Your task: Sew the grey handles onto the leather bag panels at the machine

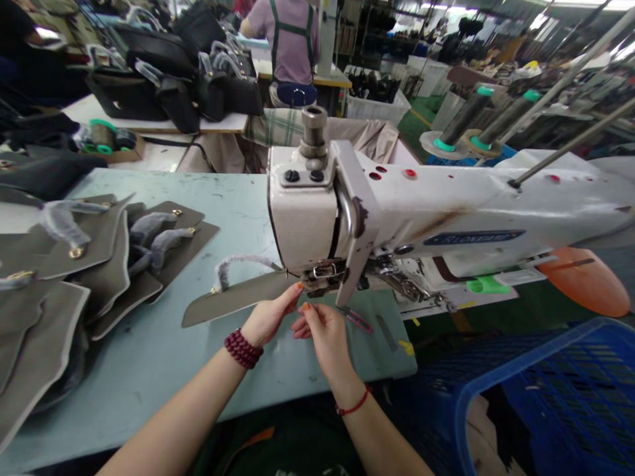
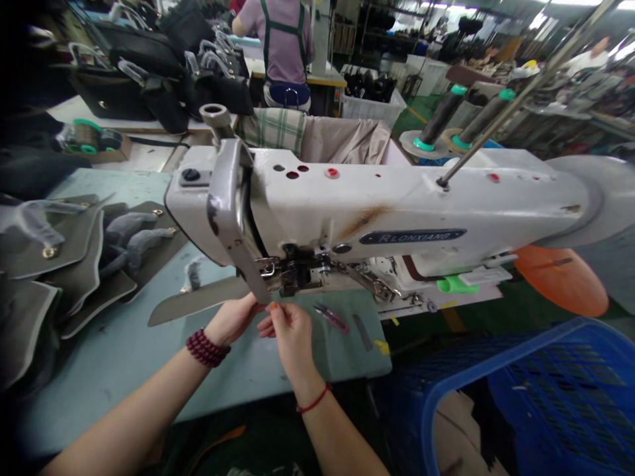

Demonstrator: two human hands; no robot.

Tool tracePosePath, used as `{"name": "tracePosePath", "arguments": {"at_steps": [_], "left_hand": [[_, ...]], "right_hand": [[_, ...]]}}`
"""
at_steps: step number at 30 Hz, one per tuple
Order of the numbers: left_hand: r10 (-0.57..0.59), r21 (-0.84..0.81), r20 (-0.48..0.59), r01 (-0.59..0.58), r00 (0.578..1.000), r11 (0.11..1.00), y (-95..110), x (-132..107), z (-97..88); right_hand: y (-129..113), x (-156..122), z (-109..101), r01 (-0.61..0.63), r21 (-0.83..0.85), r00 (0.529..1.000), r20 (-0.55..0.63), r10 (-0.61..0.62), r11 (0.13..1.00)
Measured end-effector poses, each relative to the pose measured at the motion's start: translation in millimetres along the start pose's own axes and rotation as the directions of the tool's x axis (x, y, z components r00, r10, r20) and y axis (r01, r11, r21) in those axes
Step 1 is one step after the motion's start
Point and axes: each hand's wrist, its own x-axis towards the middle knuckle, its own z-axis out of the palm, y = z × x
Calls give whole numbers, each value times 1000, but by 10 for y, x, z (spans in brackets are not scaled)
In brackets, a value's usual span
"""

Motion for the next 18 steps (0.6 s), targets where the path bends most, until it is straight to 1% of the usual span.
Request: {"name": "tracePosePath", "arguments": {"at_steps": [3,11,15,18], "left_hand": [[-2,-3,-23,2,1000,1000,14,17,6],[10,-7,-58,-11,998,1000,101,10,34],[-6,64,-140,15,990,998,100,-29,71],[8,86,-216,11,976,996,51,-124,158]], "right_hand": [[14,-44,3,-25,26,1000,14,25,999],[13,-98,17,-44,60,998,50,41,997],[33,-113,8,-39,62,997,73,34,997],[26,-122,-11,-42,53,996,79,37,998]]}}
